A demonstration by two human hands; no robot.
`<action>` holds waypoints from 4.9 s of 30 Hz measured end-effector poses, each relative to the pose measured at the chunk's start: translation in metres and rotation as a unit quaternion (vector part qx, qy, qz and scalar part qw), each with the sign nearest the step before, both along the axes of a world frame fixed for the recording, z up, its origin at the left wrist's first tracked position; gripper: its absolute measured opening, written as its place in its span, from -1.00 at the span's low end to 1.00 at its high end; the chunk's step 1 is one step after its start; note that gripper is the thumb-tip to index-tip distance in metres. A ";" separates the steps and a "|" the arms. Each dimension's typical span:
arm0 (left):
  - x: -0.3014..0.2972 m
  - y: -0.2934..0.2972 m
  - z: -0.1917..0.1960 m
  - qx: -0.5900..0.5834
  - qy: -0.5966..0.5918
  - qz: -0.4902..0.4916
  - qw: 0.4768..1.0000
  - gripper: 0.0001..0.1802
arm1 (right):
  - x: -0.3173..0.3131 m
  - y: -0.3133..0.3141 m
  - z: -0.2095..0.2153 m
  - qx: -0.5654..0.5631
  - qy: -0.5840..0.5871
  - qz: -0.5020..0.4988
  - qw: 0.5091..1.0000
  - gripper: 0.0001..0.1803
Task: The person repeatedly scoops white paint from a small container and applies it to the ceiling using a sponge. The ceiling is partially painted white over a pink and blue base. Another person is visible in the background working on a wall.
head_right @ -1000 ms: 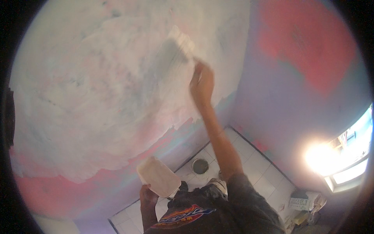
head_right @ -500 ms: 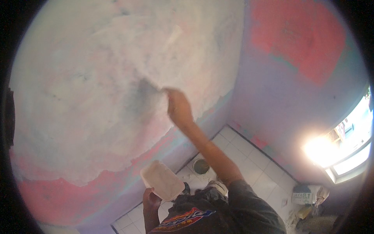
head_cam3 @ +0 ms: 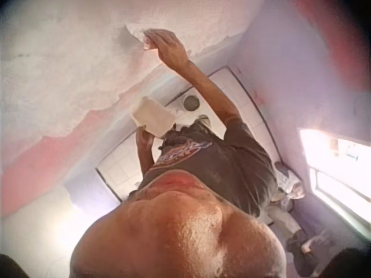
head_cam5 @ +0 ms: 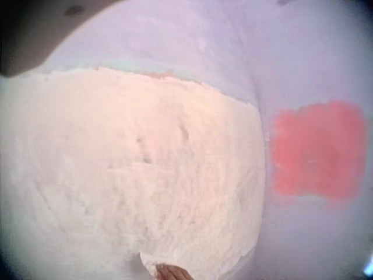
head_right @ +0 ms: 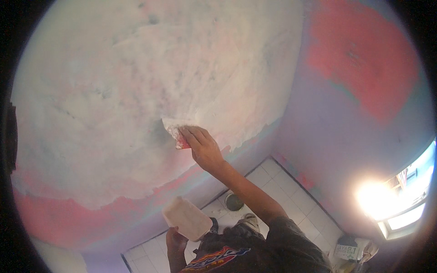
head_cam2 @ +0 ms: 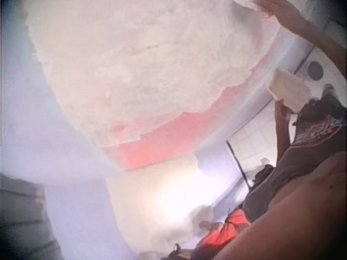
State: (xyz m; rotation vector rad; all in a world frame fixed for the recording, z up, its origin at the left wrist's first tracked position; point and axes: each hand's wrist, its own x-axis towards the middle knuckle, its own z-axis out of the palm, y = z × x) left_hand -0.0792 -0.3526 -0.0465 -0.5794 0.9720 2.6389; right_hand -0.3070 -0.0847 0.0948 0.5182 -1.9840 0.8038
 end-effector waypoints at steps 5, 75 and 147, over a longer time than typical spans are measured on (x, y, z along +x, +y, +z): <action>-0.002 0.028 0.006 -0.029 0.017 0.039 0.999 -0.16 | -0.040 0.083 0.112 -0.074 0.110 -0.057 0.990 -0.58; 0.015 0.151 -0.067 0.042 0.032 0.093 0.994 -0.21 | -0.068 0.228 0.026 0.127 0.131 -0.085 0.980 -0.56; 0.032 0.139 -0.109 0.069 0.002 0.108 0.992 -0.22 | -0.174 0.240 0.212 0.053 0.245 -0.110 0.962 -0.65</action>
